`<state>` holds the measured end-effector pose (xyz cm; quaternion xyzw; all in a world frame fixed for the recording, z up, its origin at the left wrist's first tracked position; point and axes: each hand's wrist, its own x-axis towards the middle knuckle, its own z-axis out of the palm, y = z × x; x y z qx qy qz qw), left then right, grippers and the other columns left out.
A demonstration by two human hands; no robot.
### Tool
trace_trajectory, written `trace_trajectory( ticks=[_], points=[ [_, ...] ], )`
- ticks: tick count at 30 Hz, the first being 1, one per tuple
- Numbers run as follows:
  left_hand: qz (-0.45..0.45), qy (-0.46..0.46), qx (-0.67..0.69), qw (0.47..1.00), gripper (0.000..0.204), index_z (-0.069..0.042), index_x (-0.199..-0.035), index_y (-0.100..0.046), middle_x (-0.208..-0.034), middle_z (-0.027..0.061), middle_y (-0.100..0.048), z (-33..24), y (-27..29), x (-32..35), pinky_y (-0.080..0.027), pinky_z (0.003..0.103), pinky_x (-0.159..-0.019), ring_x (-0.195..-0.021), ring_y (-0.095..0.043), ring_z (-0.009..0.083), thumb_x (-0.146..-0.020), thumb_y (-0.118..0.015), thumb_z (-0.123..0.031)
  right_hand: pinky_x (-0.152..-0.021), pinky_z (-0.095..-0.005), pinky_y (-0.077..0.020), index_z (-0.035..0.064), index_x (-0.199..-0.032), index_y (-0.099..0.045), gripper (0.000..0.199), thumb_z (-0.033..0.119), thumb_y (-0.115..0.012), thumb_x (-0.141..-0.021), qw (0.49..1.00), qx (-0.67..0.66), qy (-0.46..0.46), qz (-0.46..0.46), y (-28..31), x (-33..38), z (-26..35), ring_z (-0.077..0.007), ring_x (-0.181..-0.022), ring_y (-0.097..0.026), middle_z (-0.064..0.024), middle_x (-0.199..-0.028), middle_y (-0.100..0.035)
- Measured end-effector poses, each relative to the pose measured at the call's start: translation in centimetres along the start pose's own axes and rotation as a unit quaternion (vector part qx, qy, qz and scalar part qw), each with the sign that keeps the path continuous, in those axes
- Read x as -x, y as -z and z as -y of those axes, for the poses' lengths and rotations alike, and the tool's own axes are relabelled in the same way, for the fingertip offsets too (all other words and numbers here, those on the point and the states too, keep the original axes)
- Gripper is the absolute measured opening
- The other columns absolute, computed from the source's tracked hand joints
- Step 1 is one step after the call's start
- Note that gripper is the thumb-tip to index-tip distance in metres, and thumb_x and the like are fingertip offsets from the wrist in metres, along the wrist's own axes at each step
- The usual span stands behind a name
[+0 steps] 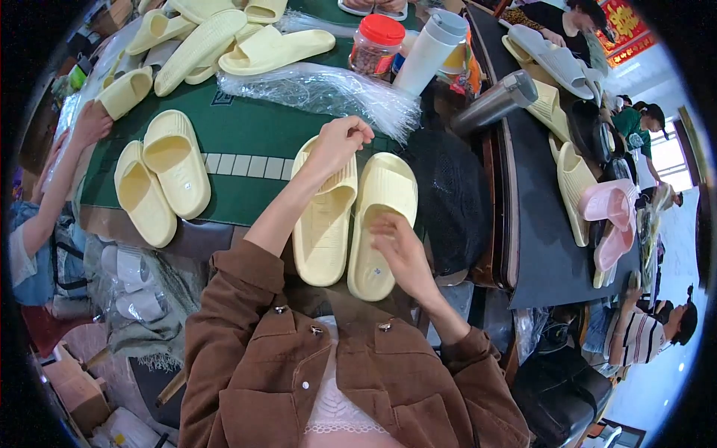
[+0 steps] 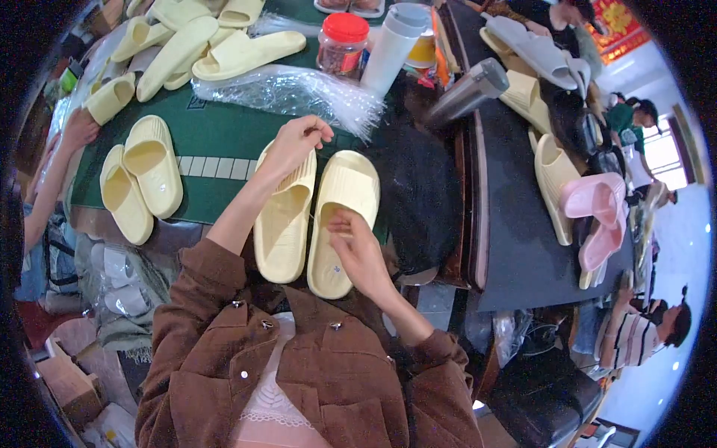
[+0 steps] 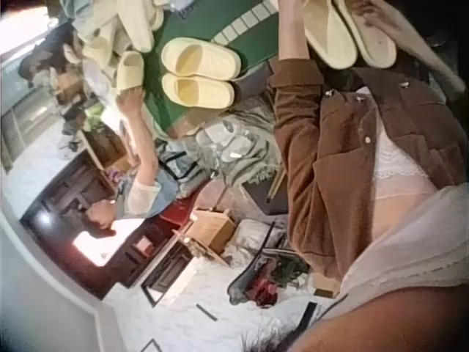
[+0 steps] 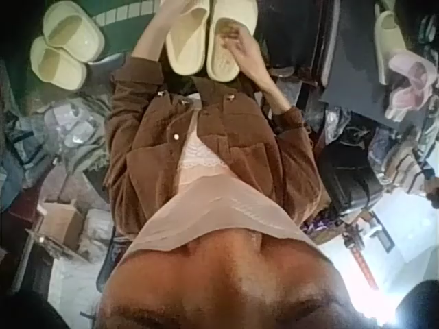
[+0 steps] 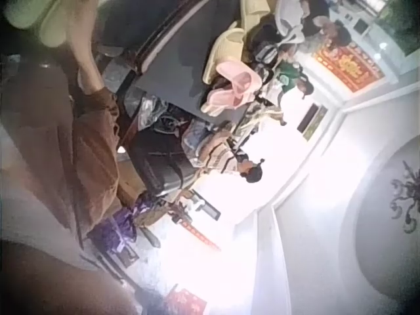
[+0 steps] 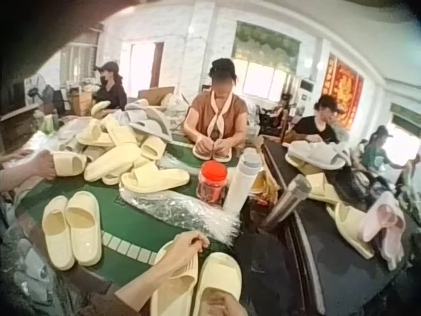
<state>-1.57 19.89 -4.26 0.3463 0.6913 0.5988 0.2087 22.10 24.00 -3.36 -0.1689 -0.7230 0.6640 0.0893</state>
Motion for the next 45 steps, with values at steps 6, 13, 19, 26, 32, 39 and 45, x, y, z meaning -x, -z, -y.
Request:
trace_trajectory(
  ticks=[6,13,19,26,32,39,45],
  points=[
    [0.008,0.003,-0.030,1.000,0.017,0.003,-0.092,-0.064,-0.084,0.0107,-0.067,0.0,0.1,0.1,-0.050,0.028,-0.071,-0.075,-0.063,0.0155,-0.085,-0.050,-0.004,-0.079,-0.0476,-0.0454,-0.0082,-0.107,-0.048,0.030,0.012,-0.055,-0.087,0.953,0.302,0.039,0.003,-1.2,-3.6,1.7,-0.0425,-0.085,-0.058,-0.0278,-0.093,-0.058],
    [0.002,0.003,-0.093,0.996,0.027,0.004,-0.094,-0.066,-0.088,0.0156,-0.068,-0.9,-0.2,0.5,-0.050,0.032,-0.076,-0.082,-0.066,0.0224,-0.085,-0.061,-0.021,-0.072,-0.0440,-0.0447,-0.0099,-0.084,-0.052,0.043,0.033,-0.059,-0.086,0.954,0.299,-0.016,0.012,-1.5,-5.8,2.3,-0.0397,-0.077,-0.058,-0.0262,-0.079,-0.058],
    [0.045,0.017,-0.140,0.989,0.034,0.003,-0.087,-0.068,-0.087,0.0160,-0.067,-1.8,-0.3,0.8,-0.050,0.033,-0.074,-0.080,-0.064,0.0240,-0.077,-0.070,-0.030,-0.070,-0.0450,-0.0451,-0.0089,-0.079,-0.055,0.048,0.038,-0.062,-0.085,0.938,0.345,-0.010,0.030,-1.5,-5.9,2.4,-0.0385,-0.074,-0.059,-0.0260,-0.077,-0.058],
    [0.076,-0.007,-0.099,0.992,0.026,0.001,-0.083,-0.070,-0.087,0.0116,-0.066,-0.8,-0.4,0.5,-0.050,0.032,-0.074,-0.080,-0.064,0.0221,-0.073,-0.073,-0.022,-0.071,-0.0455,-0.0461,-0.0097,-0.082,-0.057,0.050,0.039,-0.063,-0.084,0.917,0.393,0.069,-0.024,-2.1,-6.1,0.6,-0.0389,-0.074,-0.060,-0.0238,-0.076,-0.059],
    [0.071,-0.012,-0.068,0.995,0.020,0.000,-0.086,-0.070,-0.085,0.0096,-0.067,-0.4,-0.4,0.5,-0.050,0.030,-0.075,-0.081,-0.064,0.0184,-0.076,-0.071,-0.017,-0.074,-0.0457,-0.0455,-0.0096,-0.086,-0.057,0.050,0.039,-0.064,-0.084,0.920,0.385,0.065,-0.024,-2.3,-5.9,1.3,-0.0387,-0.079,-0.060,-0.0248,-0.081,-0.059],
    [-0.098,0.010,0.063,0.993,0.023,0.003,-0.092,-0.069,-0.087,0.0099,-0.068,-0.7,0.4,0.0,-0.048,0.028,-0.074,-0.079,-0.063,0.0139,-0.082,-0.068,-0.018,-0.074,-0.0423,-0.0495,-0.0057,-0.103,-0.058,0.035,0.022,-0.066,-0.082,0.877,0.413,0.244,-0.045,-0.6,-2.7,3.3,-0.0371,-0.090,-0.061,-0.0224,-0.098,-0.062],
    [-0.157,-0.019,0.052,0.986,0.023,0.002,-0.095,-0.069,-0.088,0.0090,-0.068,-0.5,0.6,0.1,-0.047,0.026,-0.074,-0.081,-0.061,0.0119,-0.084,-0.066,-0.018,-0.071,-0.0352,-0.0520,-0.0025,-0.099,-0.062,0.016,0.005,-0.059,-0.085,0.933,0.261,0.212,-0.125,1.2,-7.2,6.9,-0.0325,-0.082,-0.065,-0.0172,-0.092,-0.066]
  ],
)
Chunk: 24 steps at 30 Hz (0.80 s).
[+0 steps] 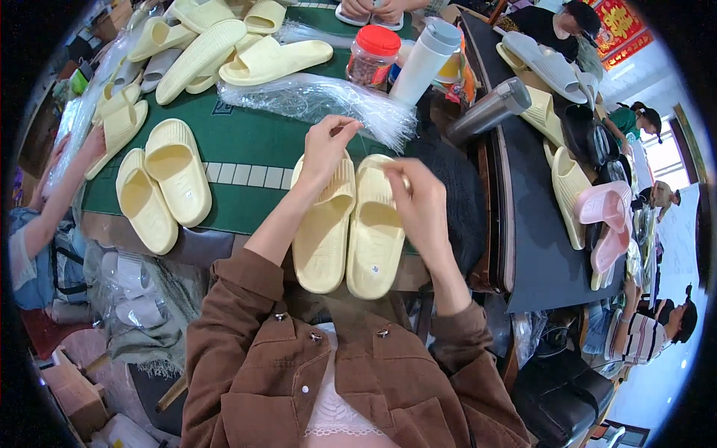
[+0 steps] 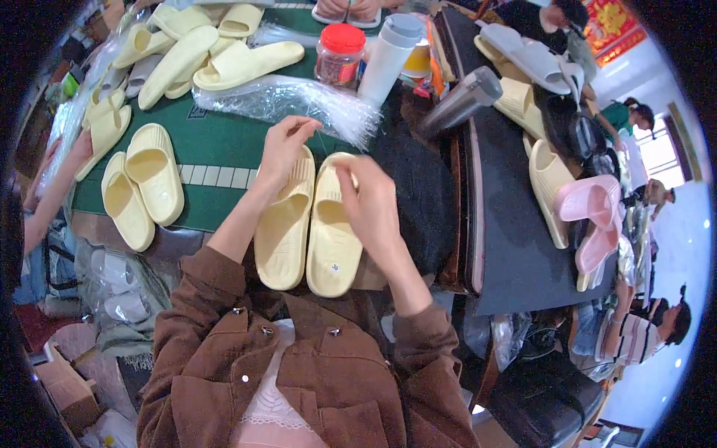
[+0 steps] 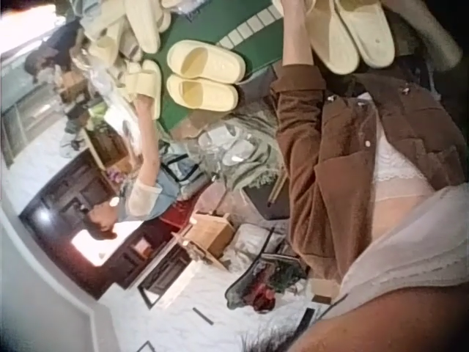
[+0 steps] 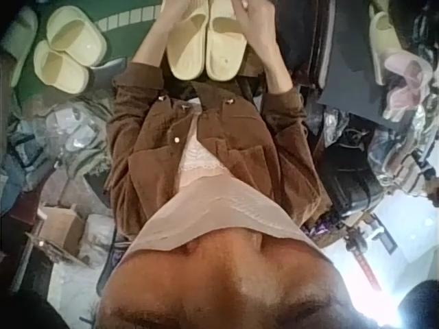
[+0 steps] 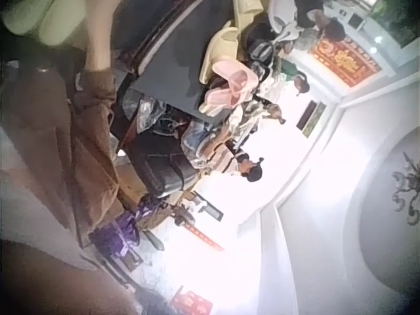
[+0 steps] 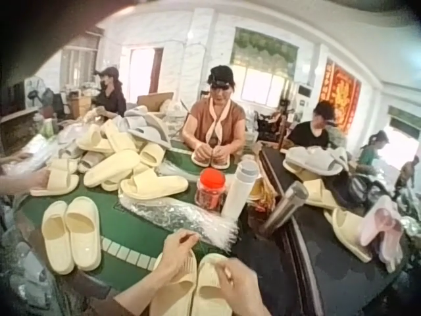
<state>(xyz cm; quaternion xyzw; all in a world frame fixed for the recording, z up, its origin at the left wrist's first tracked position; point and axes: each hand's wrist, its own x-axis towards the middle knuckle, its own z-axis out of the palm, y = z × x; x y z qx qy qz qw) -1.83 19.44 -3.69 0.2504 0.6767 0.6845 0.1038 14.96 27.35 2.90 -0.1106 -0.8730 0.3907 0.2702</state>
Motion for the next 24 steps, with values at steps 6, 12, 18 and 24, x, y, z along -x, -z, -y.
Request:
trace_trajectory(
  ticks=[6,12,18,24],
  points=[
    [-0.031,-0.002,0.057,0.998,0.022,0.002,-0.097,-0.068,-0.087,0.0077,-0.068,0.2,-0.1,0.0,-0.047,0.025,-0.073,-0.079,-0.060,0.0114,-0.088,-0.063,-0.016,-0.063,-0.0264,-0.0504,-0.0025,-0.111,-0.059,0.024,0.007,-0.057,-0.088,0.996,-0.077,-0.049,0.018,-4.3,-5.8,-3.5,-0.0139,-0.072,-0.063,-0.0096,-0.085,-0.067],
    [-0.047,0.023,0.134,0.990,0.019,0.001,-0.101,-0.064,-0.092,0.0059,-0.066,0.2,0.0,-0.3,-0.047,0.024,-0.070,-0.074,-0.057,0.0105,-0.094,-0.049,-0.008,-0.053,-0.0202,-0.0405,0.0014,-0.104,-0.063,0.018,0.008,-0.053,-0.091,0.984,-0.143,-0.104,-0.026,-6.6,-7.3,-5.2,-0.0051,-0.060,-0.051,-0.0011,-0.074,-0.062],
    [0.037,0.033,0.095,0.994,0.021,0.000,-0.112,-0.058,-0.085,0.0051,-0.067,-0.1,0.1,0.1,-0.043,0.022,-0.059,-0.064,-0.050,0.0065,-0.093,-0.047,-0.003,-0.053,-0.0186,-0.0355,0.0038,-0.100,-0.066,0.016,0.011,-0.055,-0.092,0.955,-0.239,-0.137,-0.113,-7.2,-7.0,-6.1,-0.0034,-0.060,-0.044,0.0034,-0.072,-0.054],
    [0.039,0.061,0.072,0.995,0.013,-0.002,-0.103,-0.058,-0.077,0.0025,-0.065,-0.5,-0.1,0.1,-0.040,0.021,-0.055,-0.062,-0.049,0.0050,-0.092,-0.052,-0.006,-0.051,-0.0224,-0.0343,0.0035,-0.098,-0.068,0.016,0.014,-0.061,-0.088,0.952,-0.243,-0.138,-0.121,-7.3,-7.0,-7.5,-0.0031,-0.058,-0.043,0.0031,-0.063,-0.053]
  ],
)
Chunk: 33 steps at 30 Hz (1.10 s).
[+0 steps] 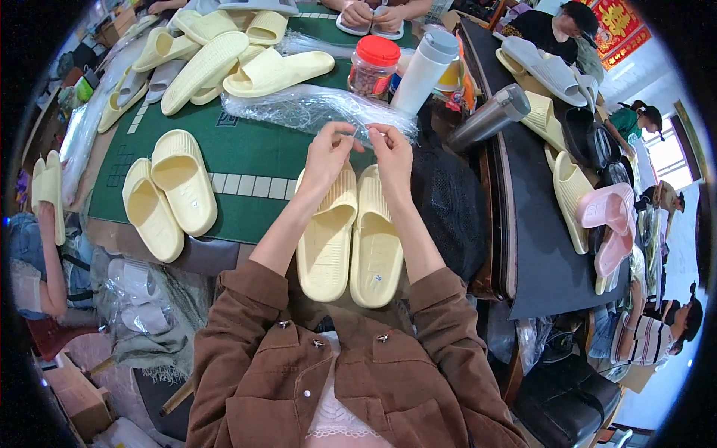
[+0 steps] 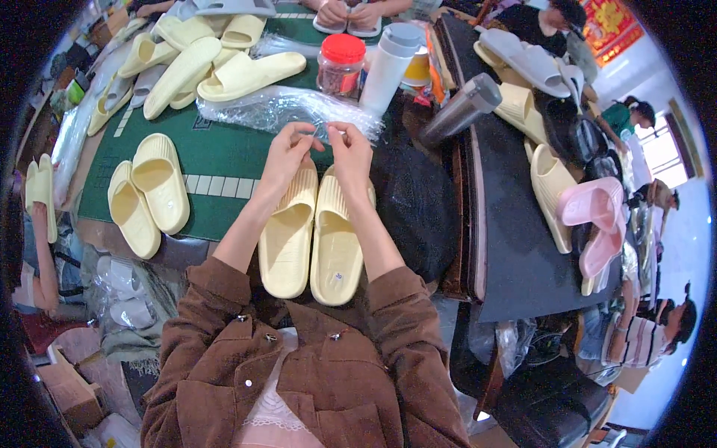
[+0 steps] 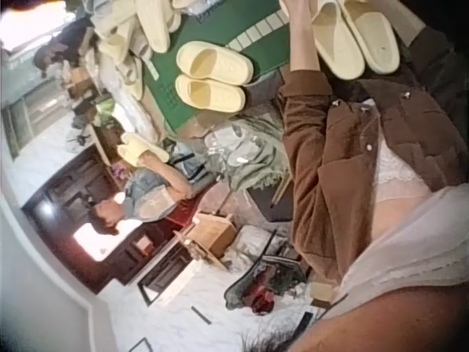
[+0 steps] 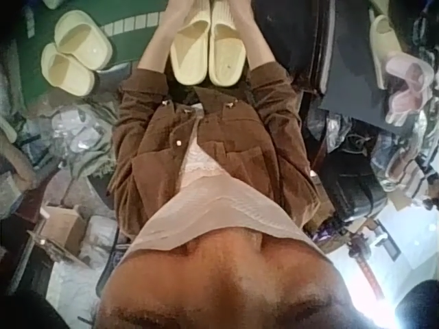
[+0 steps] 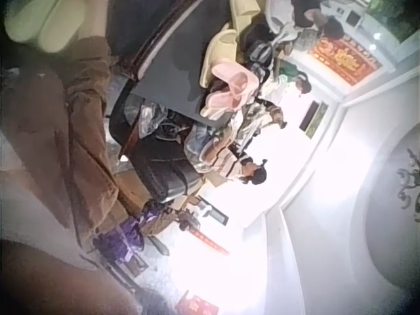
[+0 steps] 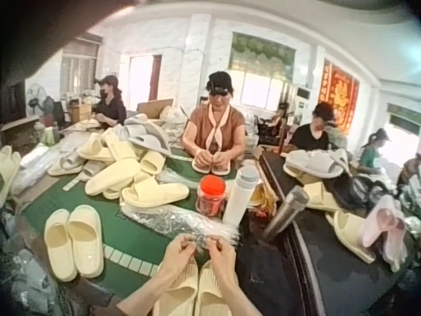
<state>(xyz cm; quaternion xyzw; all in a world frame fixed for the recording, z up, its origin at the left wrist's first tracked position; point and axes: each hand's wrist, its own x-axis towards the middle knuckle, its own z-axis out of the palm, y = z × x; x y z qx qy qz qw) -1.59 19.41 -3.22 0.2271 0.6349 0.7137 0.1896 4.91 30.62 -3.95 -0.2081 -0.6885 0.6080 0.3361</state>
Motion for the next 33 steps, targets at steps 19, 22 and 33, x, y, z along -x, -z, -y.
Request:
trace_trajectory(
  ticks=[19,22,33],
  points=[
    [0.043,-0.042,-0.036,0.998,0.011,-0.001,-0.092,-0.060,-0.076,0.0025,-0.064,0.6,0.1,-0.4,-0.042,0.022,-0.060,-0.068,-0.056,0.0067,-0.092,-0.056,-0.011,-0.052,-0.0201,-0.0358,0.0017,-0.092,-0.067,0.013,0.013,-0.066,-0.085,0.999,-0.037,-0.017,0.022,-0.2,0.3,0.5,-0.0025,-0.059,-0.046,0.0031,-0.066,-0.058],
    [0.047,-0.036,-0.021,0.998,0.011,0.000,-0.092,-0.060,-0.078,0.0029,-0.064,0.5,0.1,-0.3,-0.042,0.022,-0.061,-0.070,-0.056,0.0070,-0.092,-0.055,-0.011,-0.055,-0.0197,-0.0393,0.0008,-0.091,-0.066,0.012,0.012,-0.066,-0.086,0.999,-0.033,-0.010,0.016,-0.2,0.4,0.7,-0.0034,-0.061,-0.050,0.0017,-0.068,-0.060],
    [0.054,-0.020,-0.033,0.998,0.013,0.000,-0.093,-0.062,-0.079,0.0031,-0.063,0.6,0.1,-0.5,-0.043,0.023,-0.062,-0.071,-0.057,0.0079,-0.092,-0.056,-0.011,-0.061,-0.0211,-0.0448,-0.0011,-0.089,-0.066,0.013,0.011,-0.064,-0.087,0.997,-0.065,0.015,-0.034,-0.2,0.4,0.6,-0.0064,-0.066,-0.056,-0.0016,-0.075,-0.064]
  ],
)
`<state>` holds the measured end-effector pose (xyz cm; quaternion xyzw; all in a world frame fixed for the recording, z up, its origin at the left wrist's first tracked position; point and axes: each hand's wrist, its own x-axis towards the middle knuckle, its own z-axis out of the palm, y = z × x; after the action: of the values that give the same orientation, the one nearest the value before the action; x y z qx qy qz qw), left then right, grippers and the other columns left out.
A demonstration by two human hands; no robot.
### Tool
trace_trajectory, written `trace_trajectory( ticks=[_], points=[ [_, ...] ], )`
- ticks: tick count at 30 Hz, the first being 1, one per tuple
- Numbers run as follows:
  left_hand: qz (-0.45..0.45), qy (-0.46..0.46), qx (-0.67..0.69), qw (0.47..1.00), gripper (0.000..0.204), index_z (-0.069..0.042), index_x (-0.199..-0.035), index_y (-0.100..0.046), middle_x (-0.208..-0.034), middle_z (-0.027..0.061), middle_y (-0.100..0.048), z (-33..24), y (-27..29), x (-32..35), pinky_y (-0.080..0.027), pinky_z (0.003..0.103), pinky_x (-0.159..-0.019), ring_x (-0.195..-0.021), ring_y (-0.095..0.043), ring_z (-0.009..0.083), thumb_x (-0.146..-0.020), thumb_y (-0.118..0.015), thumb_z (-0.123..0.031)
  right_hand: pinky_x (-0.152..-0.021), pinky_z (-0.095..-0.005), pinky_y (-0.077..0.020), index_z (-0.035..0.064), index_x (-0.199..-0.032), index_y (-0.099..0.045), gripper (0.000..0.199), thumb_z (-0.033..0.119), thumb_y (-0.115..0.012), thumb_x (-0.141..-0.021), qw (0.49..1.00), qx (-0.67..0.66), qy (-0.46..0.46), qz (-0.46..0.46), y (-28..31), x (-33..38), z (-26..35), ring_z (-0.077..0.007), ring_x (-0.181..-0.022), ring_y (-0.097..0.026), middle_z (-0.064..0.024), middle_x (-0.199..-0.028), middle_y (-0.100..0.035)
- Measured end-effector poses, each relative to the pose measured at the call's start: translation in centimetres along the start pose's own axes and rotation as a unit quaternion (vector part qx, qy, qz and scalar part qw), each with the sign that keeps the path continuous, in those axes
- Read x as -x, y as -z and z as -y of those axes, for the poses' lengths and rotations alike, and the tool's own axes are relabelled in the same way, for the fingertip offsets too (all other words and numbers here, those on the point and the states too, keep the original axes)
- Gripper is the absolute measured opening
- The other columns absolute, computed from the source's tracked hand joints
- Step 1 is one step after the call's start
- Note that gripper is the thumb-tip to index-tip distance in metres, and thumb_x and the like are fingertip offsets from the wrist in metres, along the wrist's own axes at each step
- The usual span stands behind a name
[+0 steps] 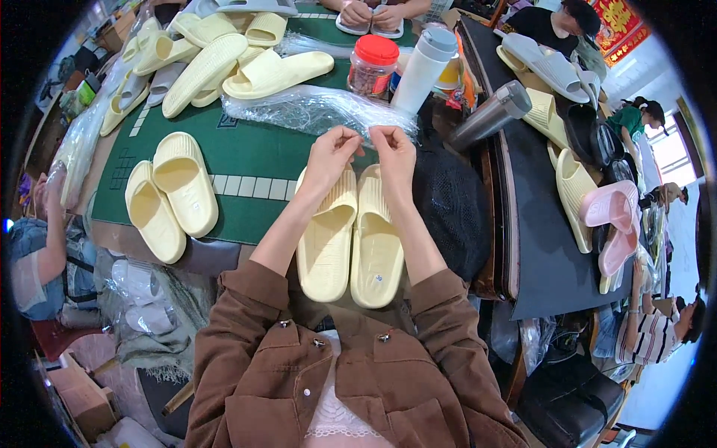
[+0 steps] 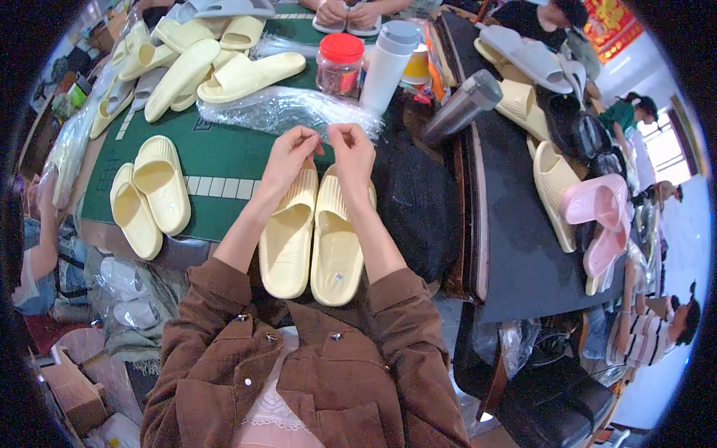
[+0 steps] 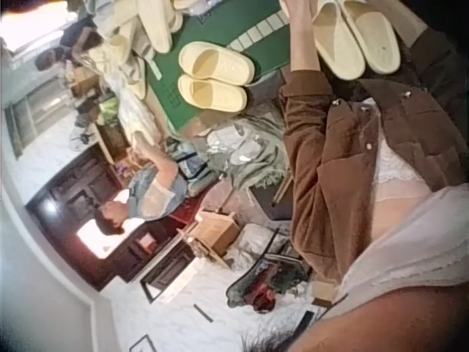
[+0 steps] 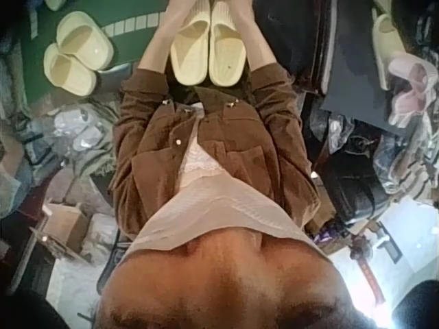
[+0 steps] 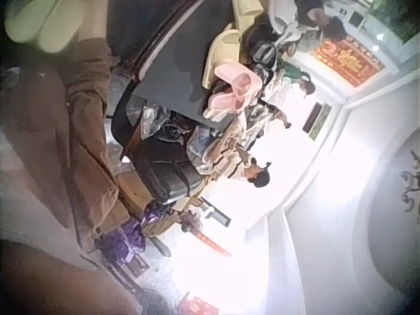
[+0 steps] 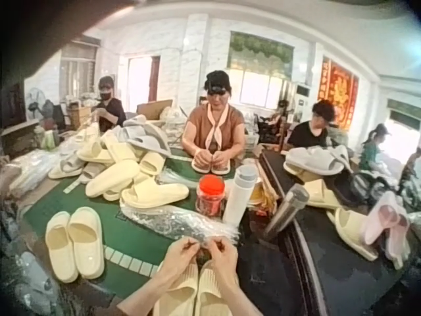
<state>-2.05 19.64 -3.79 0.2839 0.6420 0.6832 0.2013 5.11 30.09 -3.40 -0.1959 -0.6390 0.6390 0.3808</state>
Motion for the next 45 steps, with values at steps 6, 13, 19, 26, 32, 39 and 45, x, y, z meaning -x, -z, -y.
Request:
trace_trajectory(
  ticks=[6,13,19,26,32,39,45],
  points=[
    [-0.014,-0.007,0.000,1.000,0.013,0.000,-0.092,-0.062,-0.076,0.0026,-0.062,0.1,0.0,0.1,-0.043,0.023,-0.061,-0.068,-0.056,0.0078,-0.091,-0.056,-0.012,-0.062,-0.0211,-0.0442,-0.0008,-0.088,-0.066,0.014,0.013,-0.064,-0.087,0.997,0.032,-0.010,0.074,-0.2,0.1,-0.3,-0.0052,-0.067,-0.054,-0.0013,-0.075,-0.064],
    [0.012,0.020,-0.048,0.999,0.014,0.000,-0.090,-0.062,-0.075,0.0025,-0.061,-0.5,-0.2,0.3,-0.044,0.023,-0.060,-0.068,-0.055,0.0079,-0.091,-0.057,-0.012,-0.063,-0.0218,-0.0451,-0.0010,-0.088,-0.066,0.015,0.014,-0.065,-0.086,1.000,0.019,0.002,-0.014,0.3,-0.2,-0.8,-0.0064,-0.067,-0.056,-0.0020,-0.076,-0.065],
    [-0.003,-0.014,-0.014,1.000,0.016,0.001,-0.091,-0.062,-0.074,0.0026,-0.062,0.4,0.1,-0.1,-0.044,0.023,-0.060,-0.067,-0.055,0.0081,-0.090,-0.058,-0.015,-0.061,-0.0222,-0.0442,-0.0024,-0.089,-0.066,0.016,0.013,-0.062,-0.088,0.997,0.041,-0.001,0.062,-0.2,0.1,-0.5,-0.0064,-0.066,-0.055,-0.0021,-0.075,-0.065],
    [0.018,-0.002,-0.028,0.999,0.015,0.001,-0.090,-0.062,-0.073,0.0027,-0.062,0.7,0.0,-0.2,-0.044,0.023,-0.059,-0.066,-0.055,0.0080,-0.089,-0.058,-0.013,-0.055,-0.0212,-0.0390,-0.0006,-0.089,-0.067,0.017,0.015,-0.061,-0.089,0.999,0.002,-0.037,0.029,0.6,0.0,-0.5,-0.0050,-0.063,-0.049,0.0010,-0.072,-0.060],
    [0.001,-0.005,-0.011,1.000,0.015,0.001,-0.090,-0.062,-0.074,0.0033,-0.063,0.8,0.0,-0.1,-0.045,0.024,-0.060,-0.067,-0.057,0.0087,-0.089,-0.059,-0.014,-0.054,-0.0209,-0.0379,0.0001,-0.093,-0.067,0.018,0.016,-0.058,-0.091,0.997,0.035,-0.026,0.059,0.3,0.3,-0.1,-0.0044,-0.061,-0.047,0.0010,-0.072,-0.060],
    [0.025,0.002,-0.026,0.999,0.016,0.002,-0.092,-0.062,-0.075,0.0032,-0.062,0.8,0.0,-0.1,-0.046,0.024,-0.061,-0.067,-0.057,0.0092,-0.088,-0.060,-0.014,-0.055,-0.0216,-0.0388,0.0001,-0.094,-0.068,0.020,0.017,-0.057,-0.091,0.998,-0.042,-0.038,0.012,0.6,0.1,-0.1,-0.0048,-0.062,-0.047,0.0001,-0.074,-0.060],
    [-0.005,-0.023,0.003,1.000,0.016,0.002,-0.092,-0.062,-0.074,0.0028,-0.062,1.0,0.1,-0.2,-0.046,0.024,-0.061,-0.067,-0.056,0.0084,-0.088,-0.060,-0.013,-0.057,-0.0209,-0.0405,-0.0004,-0.094,-0.067,0.021,0.018,-0.058,-0.091,0.994,0.042,-0.041,0.097,0.3,0.1,-0.2,-0.0052,-0.064,-0.050,-0.0009,-0.075,-0.062]
  ],
)
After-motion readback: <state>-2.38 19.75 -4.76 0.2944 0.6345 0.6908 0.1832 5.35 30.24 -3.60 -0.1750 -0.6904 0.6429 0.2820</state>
